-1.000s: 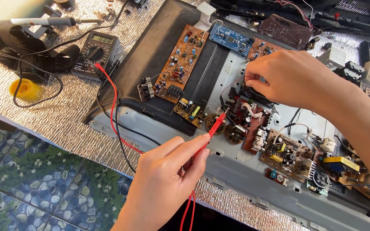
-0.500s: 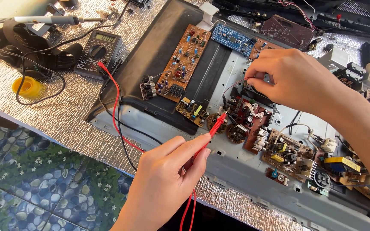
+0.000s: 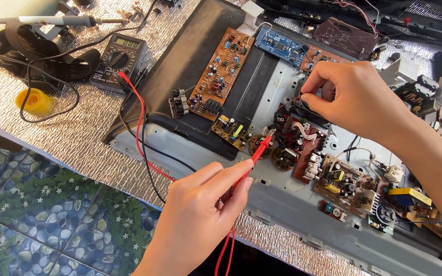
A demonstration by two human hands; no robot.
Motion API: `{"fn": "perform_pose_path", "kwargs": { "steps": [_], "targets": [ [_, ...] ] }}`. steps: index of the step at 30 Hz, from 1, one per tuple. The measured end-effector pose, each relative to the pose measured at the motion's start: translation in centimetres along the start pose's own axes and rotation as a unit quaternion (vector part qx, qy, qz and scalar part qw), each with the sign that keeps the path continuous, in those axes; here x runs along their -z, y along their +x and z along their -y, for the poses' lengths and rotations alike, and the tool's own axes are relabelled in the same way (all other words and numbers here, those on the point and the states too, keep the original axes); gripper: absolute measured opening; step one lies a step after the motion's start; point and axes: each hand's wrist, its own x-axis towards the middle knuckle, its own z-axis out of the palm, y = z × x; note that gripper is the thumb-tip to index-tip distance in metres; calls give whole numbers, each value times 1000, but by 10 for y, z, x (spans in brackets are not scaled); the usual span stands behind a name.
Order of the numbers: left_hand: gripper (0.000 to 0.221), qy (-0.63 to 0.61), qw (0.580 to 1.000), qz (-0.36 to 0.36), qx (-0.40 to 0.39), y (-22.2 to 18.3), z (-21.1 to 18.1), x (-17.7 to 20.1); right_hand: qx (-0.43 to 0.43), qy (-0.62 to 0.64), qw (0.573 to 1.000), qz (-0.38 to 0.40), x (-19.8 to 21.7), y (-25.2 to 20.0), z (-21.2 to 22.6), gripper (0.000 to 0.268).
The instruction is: Testing and diagnosing internal components of a disassembled television using a multimeter and manual inspection.
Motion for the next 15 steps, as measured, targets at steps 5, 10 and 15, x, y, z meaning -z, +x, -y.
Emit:
{"fn": "perform_pose_path", "kwargs": {
  "steps": [5, 10, 15],
  "targets": [
    [23, 5, 1000, -4, -3, -1, 0, 0, 33, 14, 999, -23, 1, 2, -3, 5],
    [23, 4, 1000, -3, -3, -1, 1, 0, 36, 12, 999, -21, 2, 2, -5, 4],
    [24, 6, 1000, -7, 0, -1, 0, 0, 12, -16, 1000, -1, -2, 2, -5, 7]
  ]
}}
